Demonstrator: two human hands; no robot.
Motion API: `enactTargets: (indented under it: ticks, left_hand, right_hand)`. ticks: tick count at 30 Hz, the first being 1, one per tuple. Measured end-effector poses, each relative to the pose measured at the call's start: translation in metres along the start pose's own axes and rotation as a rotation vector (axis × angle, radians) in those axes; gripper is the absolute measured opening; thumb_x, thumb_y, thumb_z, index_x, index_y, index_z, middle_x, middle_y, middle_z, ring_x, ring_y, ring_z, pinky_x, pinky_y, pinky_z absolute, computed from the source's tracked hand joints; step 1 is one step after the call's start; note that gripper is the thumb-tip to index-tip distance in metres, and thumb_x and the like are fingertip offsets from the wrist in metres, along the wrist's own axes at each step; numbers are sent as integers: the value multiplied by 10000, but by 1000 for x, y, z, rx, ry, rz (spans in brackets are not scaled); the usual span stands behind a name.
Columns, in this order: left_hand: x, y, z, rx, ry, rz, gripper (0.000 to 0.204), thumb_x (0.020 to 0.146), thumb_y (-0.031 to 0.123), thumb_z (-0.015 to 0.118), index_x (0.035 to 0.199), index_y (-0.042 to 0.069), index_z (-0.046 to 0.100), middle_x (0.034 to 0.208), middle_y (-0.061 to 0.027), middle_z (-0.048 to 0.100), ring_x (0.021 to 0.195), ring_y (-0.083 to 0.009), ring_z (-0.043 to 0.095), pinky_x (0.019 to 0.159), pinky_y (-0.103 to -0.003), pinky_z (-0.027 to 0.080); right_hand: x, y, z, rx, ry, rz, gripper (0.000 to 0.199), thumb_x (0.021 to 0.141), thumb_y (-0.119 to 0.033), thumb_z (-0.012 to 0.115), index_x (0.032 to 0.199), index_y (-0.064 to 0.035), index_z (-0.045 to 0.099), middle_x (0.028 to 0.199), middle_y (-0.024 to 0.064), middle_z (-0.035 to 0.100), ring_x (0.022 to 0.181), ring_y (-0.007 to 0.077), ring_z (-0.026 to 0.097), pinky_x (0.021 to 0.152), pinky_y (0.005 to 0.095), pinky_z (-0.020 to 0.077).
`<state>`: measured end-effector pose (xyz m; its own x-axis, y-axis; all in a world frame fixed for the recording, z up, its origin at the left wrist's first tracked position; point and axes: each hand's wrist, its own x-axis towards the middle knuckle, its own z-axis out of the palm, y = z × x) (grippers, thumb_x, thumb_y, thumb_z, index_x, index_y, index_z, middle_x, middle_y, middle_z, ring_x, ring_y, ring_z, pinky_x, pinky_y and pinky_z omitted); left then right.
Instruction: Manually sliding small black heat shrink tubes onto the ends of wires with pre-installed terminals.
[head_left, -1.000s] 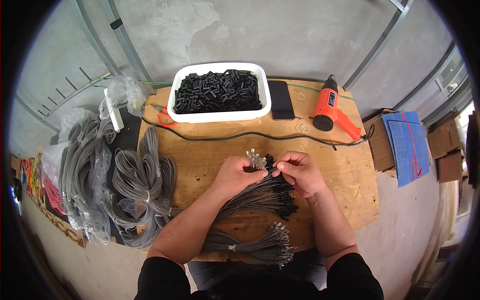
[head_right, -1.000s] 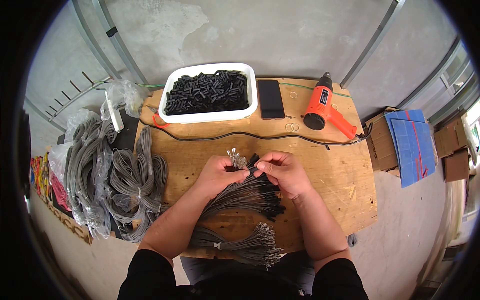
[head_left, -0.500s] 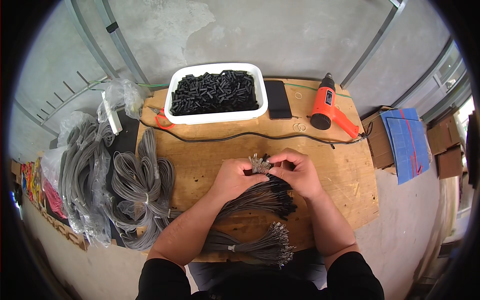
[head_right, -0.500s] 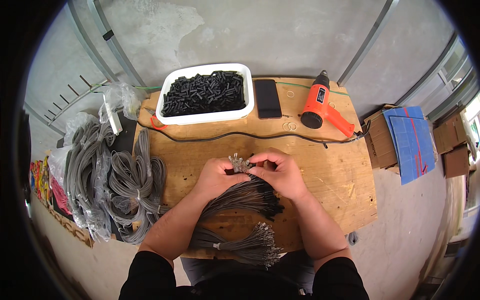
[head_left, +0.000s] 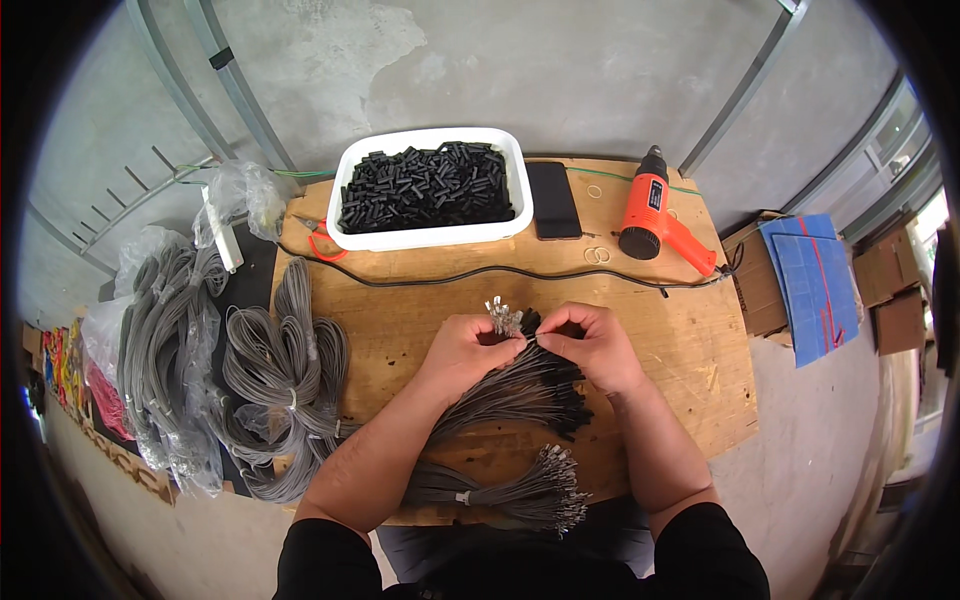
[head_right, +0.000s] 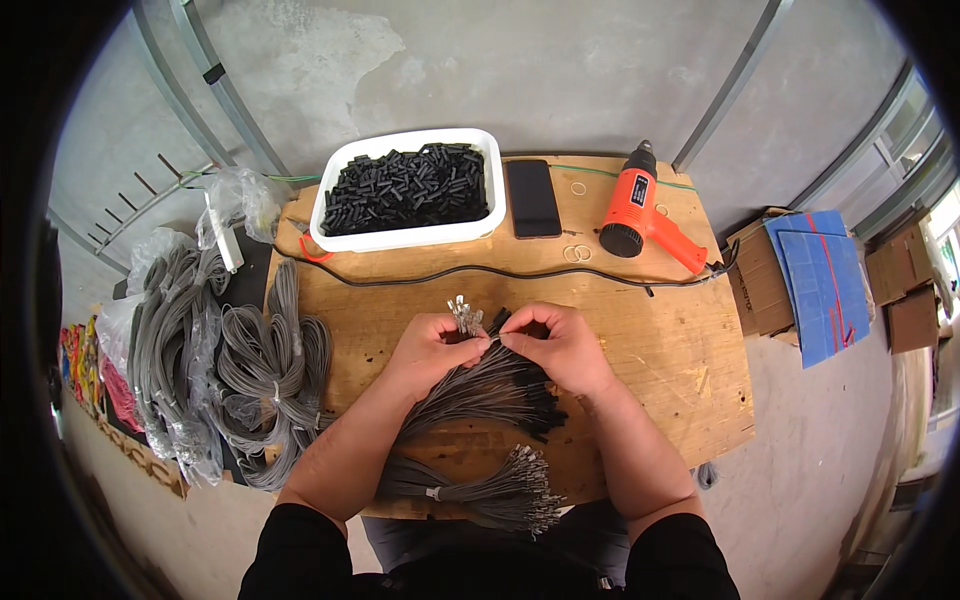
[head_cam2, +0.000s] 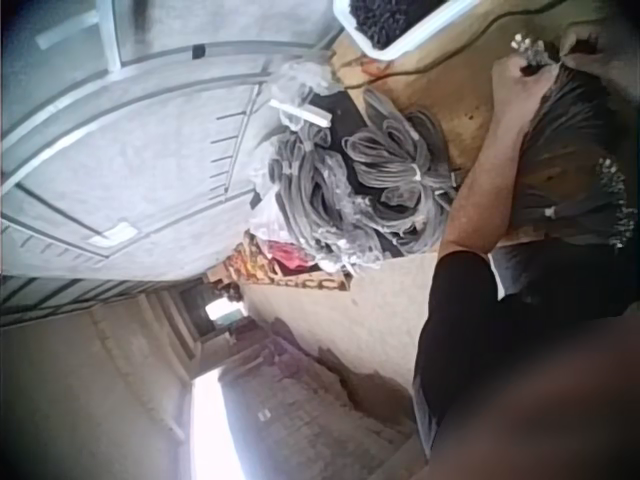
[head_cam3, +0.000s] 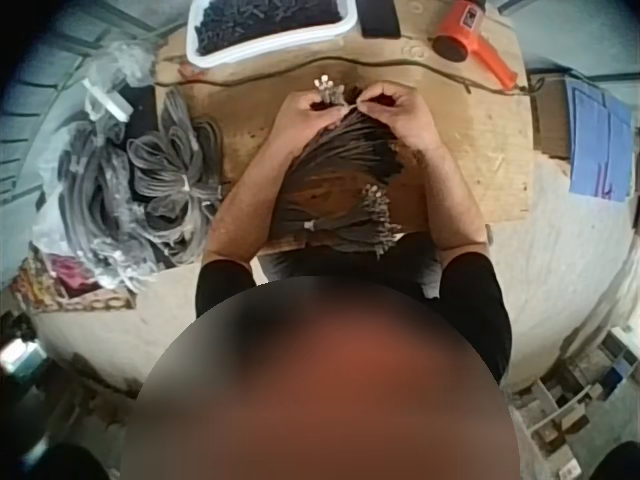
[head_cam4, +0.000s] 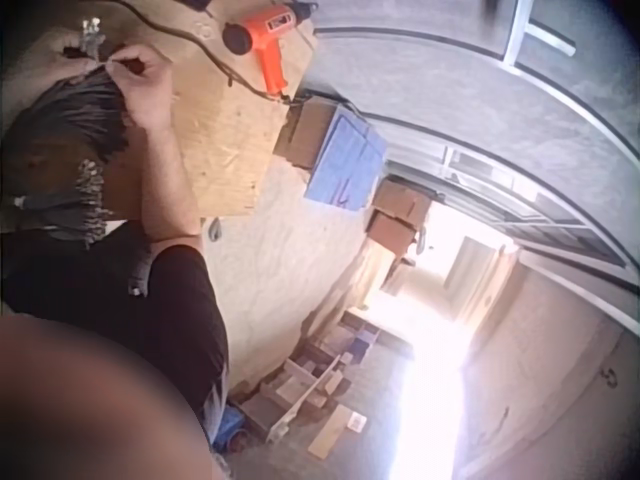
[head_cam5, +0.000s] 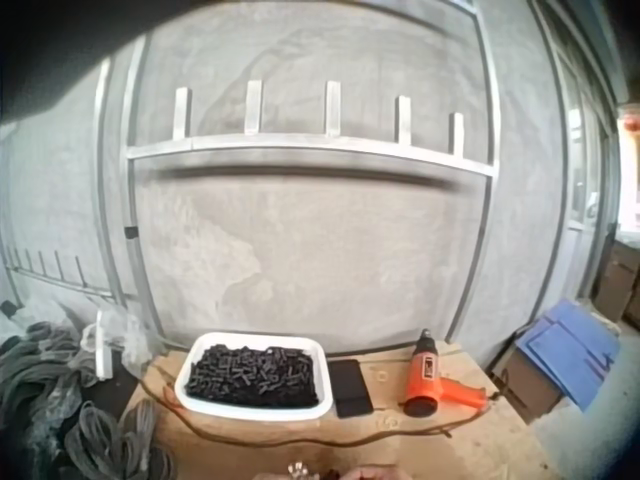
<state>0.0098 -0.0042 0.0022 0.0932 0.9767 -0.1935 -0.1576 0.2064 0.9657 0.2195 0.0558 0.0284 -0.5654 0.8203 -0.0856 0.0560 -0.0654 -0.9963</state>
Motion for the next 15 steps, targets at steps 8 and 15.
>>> enactTargets:
  ticks: [8,15]
  left_hand:
    - [3,-1,1,-23,29,15,93,892,45,704,933,-35,678,785,-23,630,702,-92,566,659,-242,457]
    - [1,4,2,-52,47,21,101,893,50,705,944,-34,679,788,-26,634,696,-94,570,653,-242,460]
  right_hand:
    - [17,20,-37,857,256,109,205,903,128,483,1051,18,572,1047,135,630,896,198,641,780,244,548]
    - [16,15,-25,875,186,112,184,1015,26,488,1171,57,581,1121,173,662,1029,230,685,894,247,602]
